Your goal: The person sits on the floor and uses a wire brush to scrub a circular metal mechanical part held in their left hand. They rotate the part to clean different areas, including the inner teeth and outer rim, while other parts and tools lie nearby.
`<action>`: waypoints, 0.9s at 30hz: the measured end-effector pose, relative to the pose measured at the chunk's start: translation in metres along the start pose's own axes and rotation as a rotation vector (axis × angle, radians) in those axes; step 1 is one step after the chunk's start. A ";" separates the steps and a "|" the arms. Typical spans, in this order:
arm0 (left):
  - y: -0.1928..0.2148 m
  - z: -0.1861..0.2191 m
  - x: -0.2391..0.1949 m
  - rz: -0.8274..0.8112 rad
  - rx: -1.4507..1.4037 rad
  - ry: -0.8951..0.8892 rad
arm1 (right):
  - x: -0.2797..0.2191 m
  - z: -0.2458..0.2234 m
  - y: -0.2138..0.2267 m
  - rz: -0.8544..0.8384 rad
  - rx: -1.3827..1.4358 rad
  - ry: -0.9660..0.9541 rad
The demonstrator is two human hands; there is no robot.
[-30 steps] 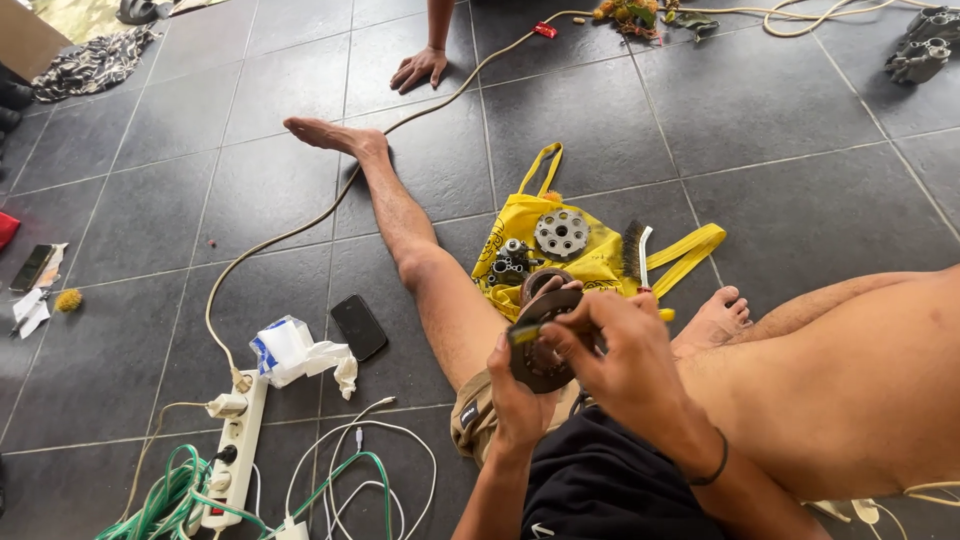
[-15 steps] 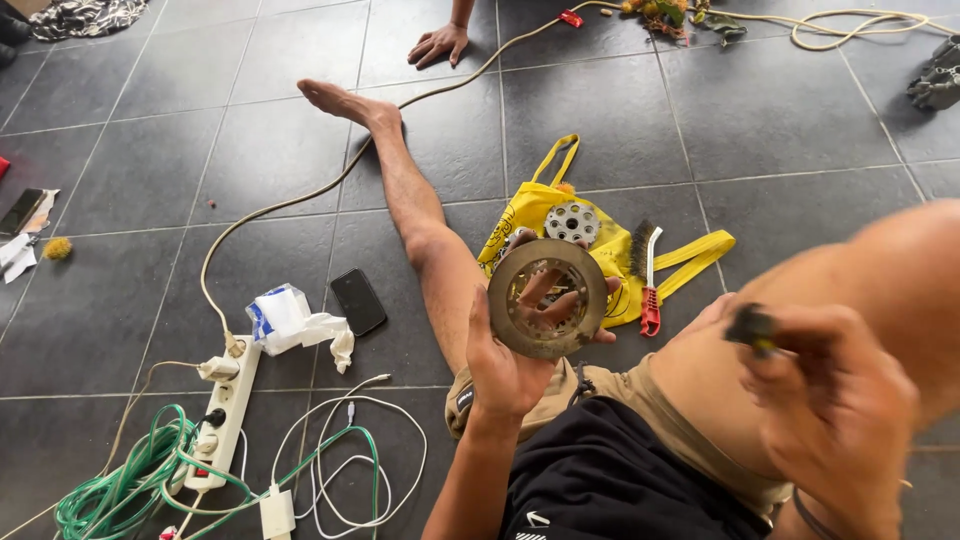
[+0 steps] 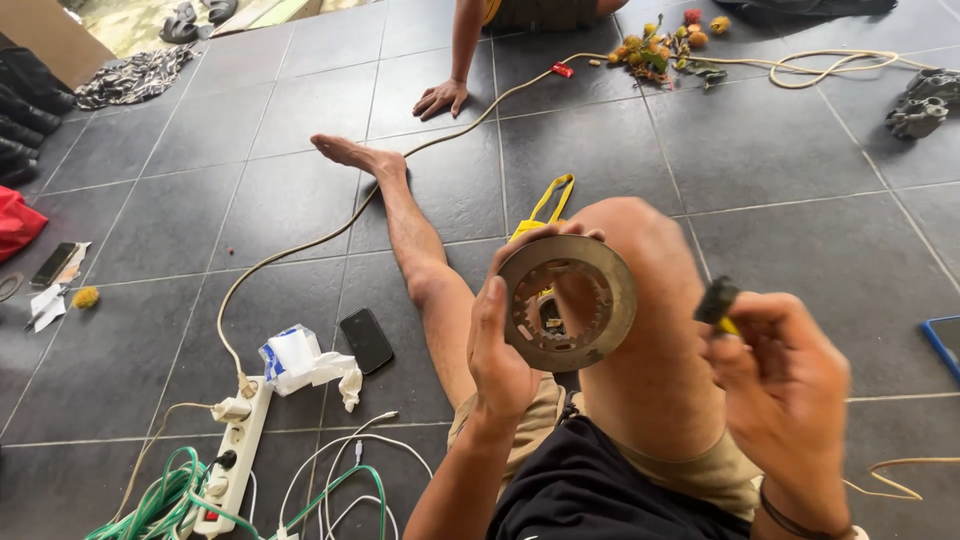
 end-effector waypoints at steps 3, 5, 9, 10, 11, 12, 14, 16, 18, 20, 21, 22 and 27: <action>-0.003 0.006 0.008 0.003 0.410 0.083 | 0.014 0.012 -0.019 -0.182 0.106 0.038; -0.001 0.010 0.010 -0.046 0.591 0.059 | 0.019 0.003 -0.030 -0.162 0.034 -0.014; 0.009 0.009 0.017 -0.084 0.948 0.096 | 0.027 0.004 -0.045 -0.167 -0.070 -0.035; 0.011 0.007 0.018 -0.083 0.950 0.104 | 0.029 0.009 -0.049 -0.168 -0.069 -0.042; 0.012 0.006 0.019 -0.067 0.870 0.028 | 0.031 0.013 -0.054 -0.158 0.022 0.000; 0.014 0.006 0.019 -0.050 0.791 -0.049 | 0.033 0.017 -0.059 -0.148 0.112 0.044; 0.023 0.005 0.014 -0.041 0.852 -0.063 | 0.030 0.034 -0.062 -0.115 0.162 0.011; 0.033 0.001 0.005 -0.032 0.913 -0.078 | 0.027 0.043 -0.064 -0.081 0.211 -0.022; 0.043 -0.004 -0.008 0.063 0.688 -0.233 | 0.026 0.043 -0.065 -0.032 0.258 -0.010; 0.044 -0.017 -0.017 0.126 0.451 -0.267 | 0.020 0.045 -0.068 -0.024 0.277 -0.015; 0.045 -0.023 -0.023 0.189 0.214 -0.299 | 0.017 0.046 -0.070 -0.017 0.294 -0.020; 0.049 -0.026 -0.026 0.193 0.212 -0.300 | 0.014 0.044 -0.072 -0.020 0.291 -0.020; 0.052 -0.042 -0.038 0.364 -0.258 -0.179 | 0.006 0.029 -0.085 -0.014 0.271 0.071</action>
Point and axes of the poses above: each hand's wrist, its own x-axis towards the middle knuckle, its own y-axis out of the back of the hand, z = x × y, the point moved 2 cm from there along x, towards the middle knuckle, and after that the axes turned 1 degree about -y, right-handed, at the moved point
